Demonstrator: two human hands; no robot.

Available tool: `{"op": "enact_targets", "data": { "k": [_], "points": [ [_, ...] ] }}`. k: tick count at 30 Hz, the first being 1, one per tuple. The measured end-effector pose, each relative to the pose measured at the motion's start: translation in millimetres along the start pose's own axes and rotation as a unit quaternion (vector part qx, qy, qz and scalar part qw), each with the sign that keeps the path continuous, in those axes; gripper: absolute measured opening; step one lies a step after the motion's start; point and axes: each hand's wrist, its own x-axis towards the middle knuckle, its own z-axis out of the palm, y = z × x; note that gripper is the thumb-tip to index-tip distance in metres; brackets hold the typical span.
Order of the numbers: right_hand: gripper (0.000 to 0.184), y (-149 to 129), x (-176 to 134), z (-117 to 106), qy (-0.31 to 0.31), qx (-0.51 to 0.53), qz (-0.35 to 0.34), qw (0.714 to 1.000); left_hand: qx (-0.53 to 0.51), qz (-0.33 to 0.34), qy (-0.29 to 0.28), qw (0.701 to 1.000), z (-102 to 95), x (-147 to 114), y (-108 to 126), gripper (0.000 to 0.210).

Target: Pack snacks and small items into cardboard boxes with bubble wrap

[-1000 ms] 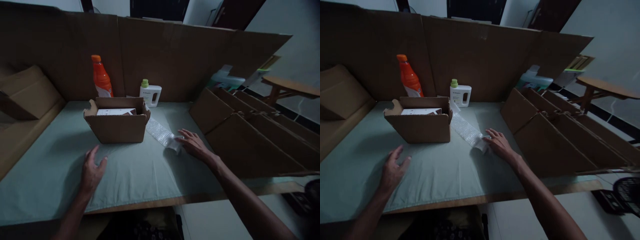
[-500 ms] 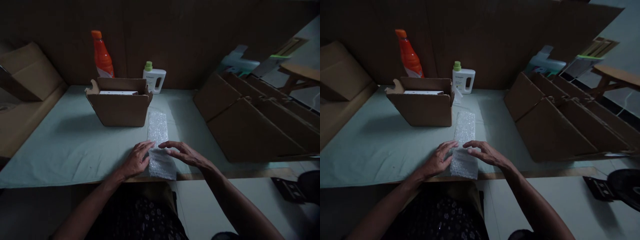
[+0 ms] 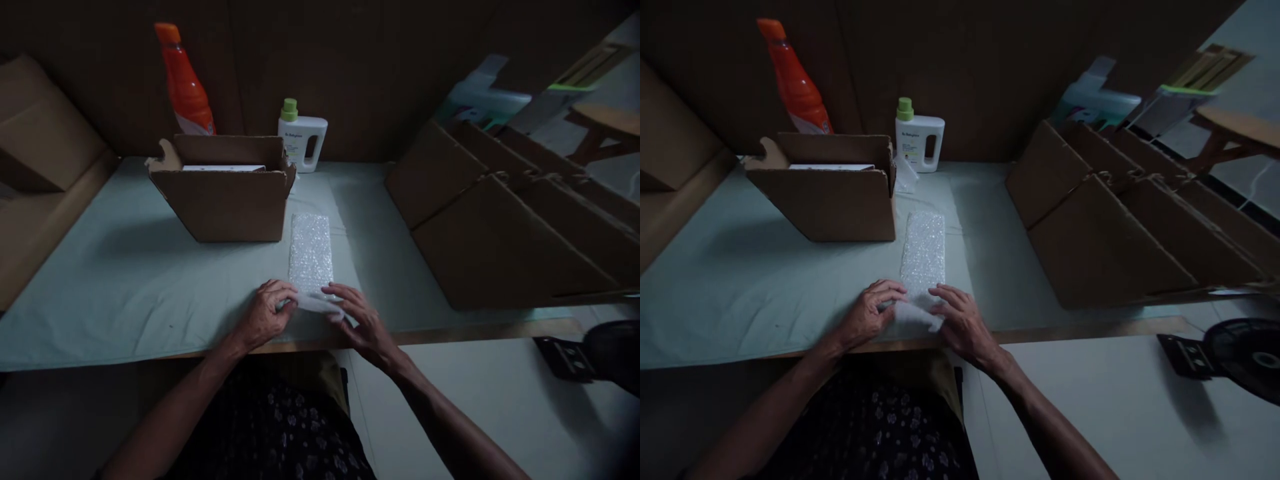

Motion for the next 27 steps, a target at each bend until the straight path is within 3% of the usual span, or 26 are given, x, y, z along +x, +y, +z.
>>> {"op": "enact_targets", "data": {
  "k": [3,7,12,17,19,21,24,27],
  "points": [
    [0.016,8,16,8,0.071,0.028,0.098,0.992,0.06,-0.062,0.029,0.996,5.0,8,1,0.015],
    [0.02,30,29,19,0.099,-0.053,0.172,0.979,0.129,-0.117,0.056,0.983,10.0,15,0,0.013],
    [0.032,25,19,18,0.131,-0.128,0.123,0.975,0.186,-0.14,0.045,0.971,12.5,19,2,0.012],
    [0.034,2,12,6,0.054,-0.134,0.051,0.988,0.22,-0.14,0.027,0.965,13.3,29,2,0.01],
    [0.037,3,16,8,0.025,-0.15,0.042,0.988,0.237,-0.143,0.011,0.961,14.6,33,2,0.009],
    [0.028,8,20,13,0.015,-0.164,0.031,0.986,0.249,-0.152,0.008,0.956,14.8,35,3,0.001],
    [0.021,14,25,19,0.021,-0.149,0.024,0.988,0.222,-0.13,0.051,0.965,11.1,29,7,0.029],
    [0.024,12,26,16,0.021,-0.086,0.024,0.996,0.156,-0.027,0.044,0.986,6.1,12,15,0.045]
  ]
}}
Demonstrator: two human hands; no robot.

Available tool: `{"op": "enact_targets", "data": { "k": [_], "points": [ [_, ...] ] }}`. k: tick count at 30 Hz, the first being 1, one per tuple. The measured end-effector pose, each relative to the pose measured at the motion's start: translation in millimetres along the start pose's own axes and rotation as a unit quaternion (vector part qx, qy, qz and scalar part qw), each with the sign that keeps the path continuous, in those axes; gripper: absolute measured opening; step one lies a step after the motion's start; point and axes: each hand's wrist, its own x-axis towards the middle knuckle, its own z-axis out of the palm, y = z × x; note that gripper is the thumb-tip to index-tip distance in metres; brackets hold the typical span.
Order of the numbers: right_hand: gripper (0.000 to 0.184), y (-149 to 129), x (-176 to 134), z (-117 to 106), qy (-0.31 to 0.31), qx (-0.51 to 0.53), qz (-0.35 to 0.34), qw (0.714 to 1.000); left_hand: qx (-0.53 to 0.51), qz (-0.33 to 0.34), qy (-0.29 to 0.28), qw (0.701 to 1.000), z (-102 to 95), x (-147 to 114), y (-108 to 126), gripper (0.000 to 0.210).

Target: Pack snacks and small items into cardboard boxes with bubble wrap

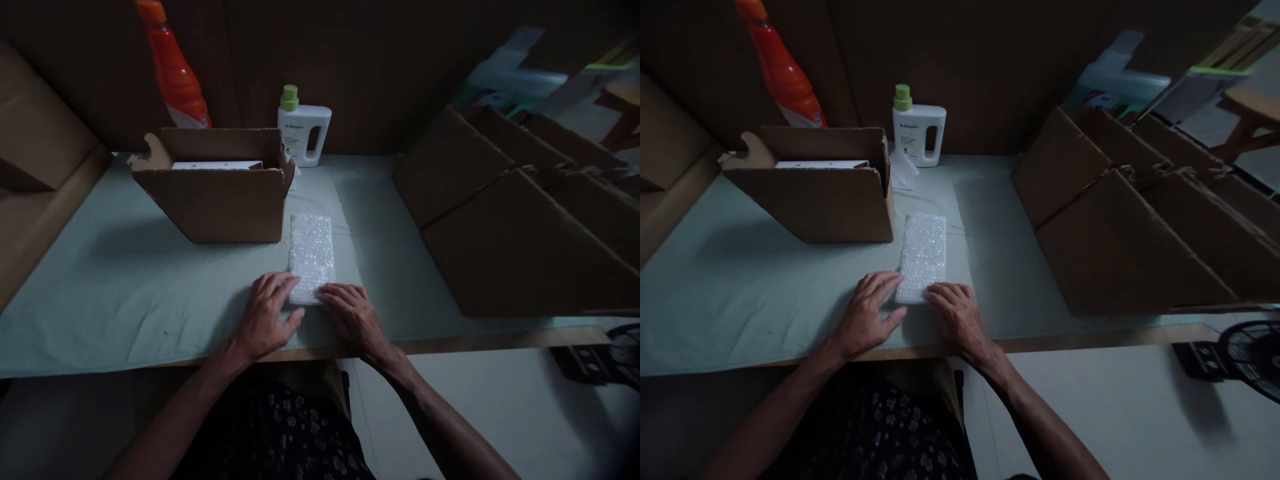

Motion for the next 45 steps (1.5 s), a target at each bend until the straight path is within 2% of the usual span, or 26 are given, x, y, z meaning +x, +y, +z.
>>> {"op": "enact_targets", "data": {
  "k": [2,3,5,7,10,11,15,17,19,23,25,27,29,33,36,38,41,43,45],
  "points": [
    [0.024,-6,-1,-6,-0.014,0.06,0.013,0.998,-0.03,0.044,-0.021,0.998,-3.2,-13,4,0.039],
    [0.023,-9,-2,-9,-0.024,0.091,0.031,0.995,-0.038,0.04,-0.025,0.998,-3.4,-18,5,0.034],
    [0.021,-16,-5,-14,-0.035,0.136,0.076,0.987,-0.053,-0.002,-0.019,0.998,-1.5,-27,7,0.026],
    [0.02,-22,-10,-17,-0.007,0.132,0.1,0.986,-0.063,-0.051,-0.01,0.997,2.2,-31,7,0.025],
    [0.021,-27,-17,-17,0.07,0.047,0.069,0.994,-0.051,-0.089,-0.005,0.995,7.5,-29,3,0.027],
    [0.021,-27,-19,-16,0.076,0.016,0.048,0.996,-0.04,-0.093,-0.006,0.995,8.8,-26,2,0.028],
    [0.019,-24,-17,-6,0.024,-0.062,-0.027,0.997,0.019,-0.1,-0.015,0.995,10.9,-20,3,0.027],
    [0.019,-22,-12,-2,0.012,-0.063,-0.023,0.998,0.033,-0.095,0.009,0.995,9.2,-22,7,0.029],
    [0.019,-22,-8,-2,-0.001,-0.032,-0.012,0.999,0.022,-0.058,0.031,0.998,5.3,-29,13,0.033],
    [0.019,-26,-8,-11,-0.053,0.084,0.024,0.995,-0.017,0.009,-0.001,1.0,-2.1,-44,20,0.026],
    [0.019,-29,-11,-13,-0.053,0.112,0.052,0.991,-0.026,-0.005,-0.014,1.0,-1.9,-44,18,0.026],
    [0.024,-32,-14,-12,-0.017,0.073,0.065,0.995,-0.021,-0.03,-0.019,0.999,1.0,-38,12,0.026],
    [0.029,-34,-15,-8,0.016,0.002,0.051,0.999,0.007,-0.057,-0.022,0.998,4.9,-27,5,0.026],
    [0.029,-31,-9,0,-0.006,-0.074,0.003,0.997,0.05,-0.081,0.0,0.995,6.0,-11,-2,0.026],
    [0.024,-28,-2,0,-0.019,-0.042,0.004,0.999,0.011,-0.038,0.023,0.999,-0.9,-16,2,0.029],
    [0.023,-28,0,-4,-0.04,0.022,0.011,0.999,-0.024,-0.014,0.006,1.0,-6.2,-25,7,0.03],
    [0.026,-33,-2,-11,-0.071,0.093,0.03,0.993,-0.044,-0.017,-0.024,0.999,-9.2,-35,10,0.03],
    [0.031,-36,-5,-12,-0.052,0.065,0.035,0.996,-0.016,-0.037,-0.03,0.999,-7.2,-33,8,0.029],
    [0.035,-39,-6,-10,-0.026,-0.007,0.019,0.999,0.028,-0.071,-0.029,0.997,-4.0,-27,3,0.026]
  ]
}}
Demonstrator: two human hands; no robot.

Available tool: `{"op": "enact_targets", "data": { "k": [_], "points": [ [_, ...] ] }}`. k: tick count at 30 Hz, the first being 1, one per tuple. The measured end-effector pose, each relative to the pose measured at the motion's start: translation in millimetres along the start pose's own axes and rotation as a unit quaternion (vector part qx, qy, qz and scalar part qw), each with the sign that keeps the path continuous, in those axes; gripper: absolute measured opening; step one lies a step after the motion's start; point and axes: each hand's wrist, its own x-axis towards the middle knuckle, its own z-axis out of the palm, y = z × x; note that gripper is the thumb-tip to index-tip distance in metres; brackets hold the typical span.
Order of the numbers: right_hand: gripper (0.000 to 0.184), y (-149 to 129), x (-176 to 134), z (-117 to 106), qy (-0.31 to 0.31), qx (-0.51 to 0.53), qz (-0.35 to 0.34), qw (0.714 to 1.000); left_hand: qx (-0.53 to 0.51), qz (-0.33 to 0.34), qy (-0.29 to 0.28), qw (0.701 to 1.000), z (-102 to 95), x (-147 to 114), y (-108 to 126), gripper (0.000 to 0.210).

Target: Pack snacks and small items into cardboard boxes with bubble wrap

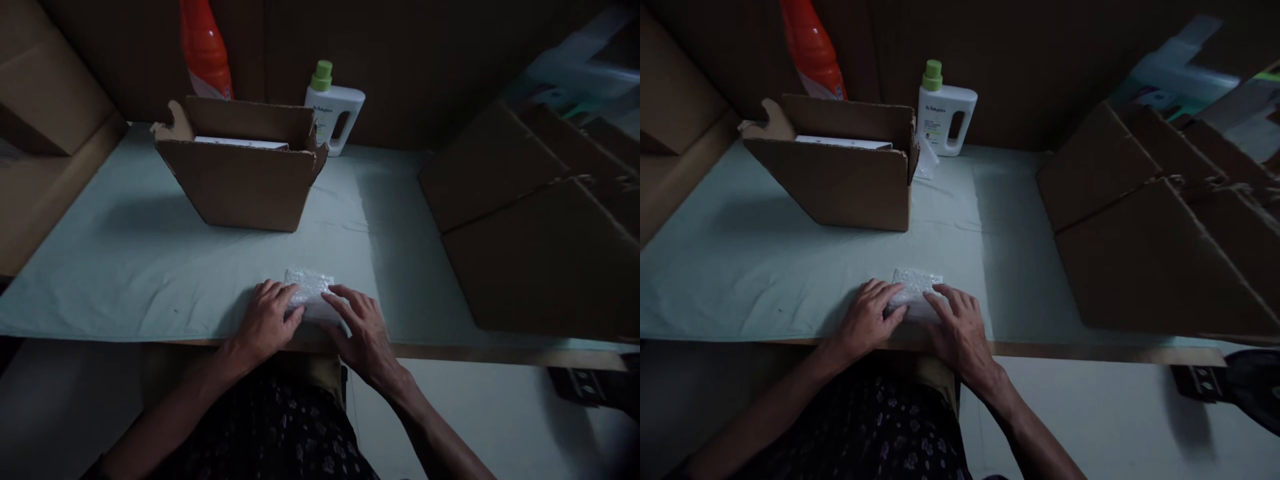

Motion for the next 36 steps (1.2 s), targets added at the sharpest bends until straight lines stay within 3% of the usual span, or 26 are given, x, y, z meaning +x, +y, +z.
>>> {"op": "enact_targets", "data": {
  "k": [3,7,9,11,14,16,18,20,22,26,28,29,30,32,33,34,36],
  "points": [
    [0.032,2,5,8,-0.007,-0.075,-0.045,0.996,0.005,-0.051,0.022,0.998,1.2,8,-5,0.026],
    [0.021,13,16,20,0.038,-0.05,-0.033,0.997,-0.18,-0.151,0.065,0.97,-8.3,-5,-6,0.038],
    [0.021,16,20,23,0.073,-0.011,-0.001,0.997,-0.328,-0.238,0.043,0.913,-14.4,-16,-2,0.045],
    [0.021,13,20,24,0.089,0.031,0.013,0.995,-0.48,-0.296,-0.003,0.826,-17.9,-23,3,0.05],
    [0.02,0,16,21,0.062,0.11,0.005,0.992,-0.628,-0.304,-0.017,0.716,-16.6,-23,11,0.044],
    [0.018,-9,12,17,0.026,0.159,0.009,0.987,-0.67,-0.306,0.011,0.676,-13.1,-19,14,0.041],
    [0.019,-13,9,12,0.017,0.197,0.039,0.979,-0.682,-0.306,0.023,0.664,-9.6,-17,15,0.039],
    [0.032,-13,7,7,0.023,0.246,0.084,0.965,-0.675,-0.281,0.013,0.682,-6.8,-19,15,0.033],
    [0.046,-9,7,4,-0.008,0.322,0.122,0.939,-0.662,-0.245,-0.001,0.708,-4.8,-21,14,0.027],
    [0.033,0,14,4,-0.073,0.409,0.162,0.895,-0.62,-0.235,-0.014,0.748,-9.3,-19,8,0.024],
    [0.032,5,22,1,-0.055,0.41,0.173,0.894,-0.564,-0.225,-0.026,0.794,-22.9,-10,4,0.025],
    [0.032,7,28,-3,-0.043,0.41,0.177,0.894,-0.515,-0.201,-0.015,0.833,-33.9,-3,1,0.027],
    [0.032,10,35,-10,-0.028,0.409,0.182,0.894,-0.447,-0.162,0.014,0.88,-47.8,7,-3,0.03],
    [0.034,13,55,-34,0.011,0.4,0.188,0.897,-0.253,-0.051,0.128,0.958,-81.7,32,-14,0.041],
    [0.035,13,68,-49,0.035,0.391,0.185,0.901,-0.139,0.005,0.197,0.97,-99.7,47,-21,0.047],
    [0.035,11,83,-66,0.059,0.377,0.176,0.907,-0.036,0.048,0.256,0.965,-116.8,63,-29,0.052],
    [0.034,6,118,-99,0.101,0.327,0.14,0.929,0.109,0.077,0.315,0.94,-144.1,94,-46,0.059]
  ]
}}
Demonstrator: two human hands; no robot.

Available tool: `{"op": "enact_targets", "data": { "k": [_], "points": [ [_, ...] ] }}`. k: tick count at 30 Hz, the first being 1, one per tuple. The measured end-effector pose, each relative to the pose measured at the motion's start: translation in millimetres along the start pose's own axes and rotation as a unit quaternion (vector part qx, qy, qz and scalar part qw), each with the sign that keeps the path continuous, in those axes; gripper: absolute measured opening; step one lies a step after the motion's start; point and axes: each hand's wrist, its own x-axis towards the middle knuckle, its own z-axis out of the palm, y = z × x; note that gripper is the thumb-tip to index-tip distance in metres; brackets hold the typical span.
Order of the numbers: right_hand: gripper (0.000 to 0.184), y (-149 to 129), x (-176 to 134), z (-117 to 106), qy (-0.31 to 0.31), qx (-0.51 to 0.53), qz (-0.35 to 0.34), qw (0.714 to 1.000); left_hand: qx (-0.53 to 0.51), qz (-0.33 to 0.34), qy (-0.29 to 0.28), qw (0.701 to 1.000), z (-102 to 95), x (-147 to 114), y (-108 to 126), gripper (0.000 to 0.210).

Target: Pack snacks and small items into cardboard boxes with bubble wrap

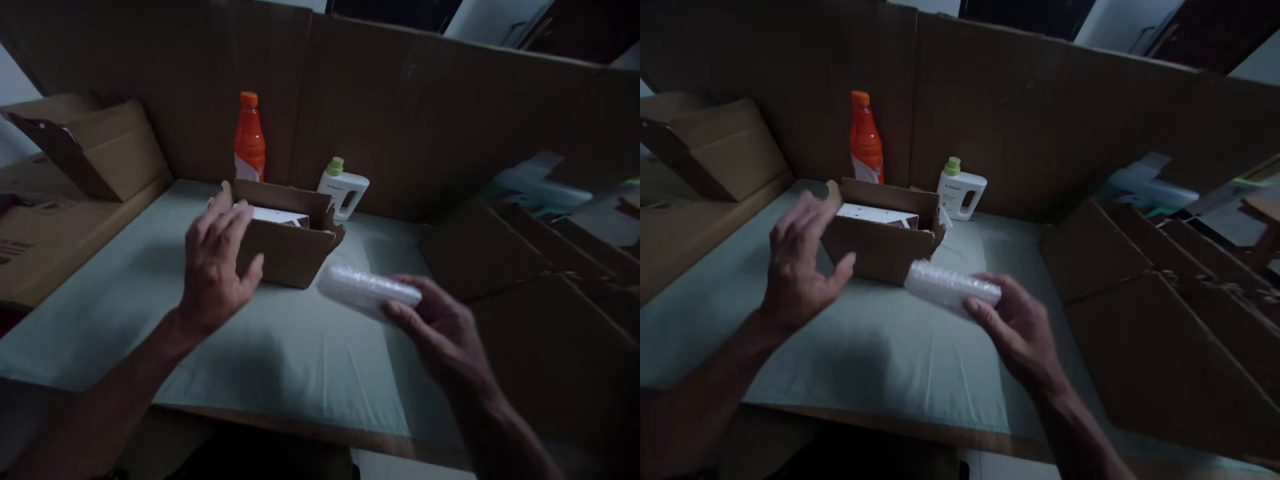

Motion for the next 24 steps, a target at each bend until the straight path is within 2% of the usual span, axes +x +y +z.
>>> {"op": "enact_targets", "data": {
  "k": [2,4,7,8,10,12,14,16,19,24],
  "points": [
    [0.033,-30,37,-5,0.02,-0.067,-0.066,0.995,0.07,0.027,0.0,0.997,5.9,23,-21,0.049],
    [0.033,-52,74,-3,0.022,-0.147,-0.111,0.983,0.098,0.039,-0.02,0.994,13.5,30,-34,0.03],
    [0.032,-72,124,8,-0.028,-0.32,-0.09,0.943,0.112,0.052,-0.019,0.992,20.5,23,-39,0.022],
    [0.029,-76,138,12,-0.054,-0.392,-0.068,0.916,0.114,0.056,-0.014,0.992,21.0,20,-38,0.022],
    [0.026,-83,158,21,-0.102,-0.524,-0.03,0.845,0.113,0.058,-0.012,0.992,20.2,15,-35,0.023],
    [0.029,-90,171,33,-0.124,-0.618,-0.011,0.776,0.106,0.05,-0.018,0.993,19.3,15,-34,0.023],
    [0.032,-95,179,46,-0.127,-0.669,-0.011,0.732,0.092,0.037,-0.021,0.995,19.5,17,-33,0.025],
    [0.03,-95,185,62,-0.132,-0.685,-0.021,0.716,0.075,0.024,-0.02,0.997,20.8,19,-34,0.026],
    [0.029,-83,193,83,-0.182,-0.669,-0.036,0.72,0.061,0.015,-0.011,0.998,22.9,20,-35,0.026],
    [0.028,-52,200,93,-0.266,-0.635,-0.034,0.724,0.053,0.025,-0.009,0.998,24.0,18,-37,0.027]
  ]
}}
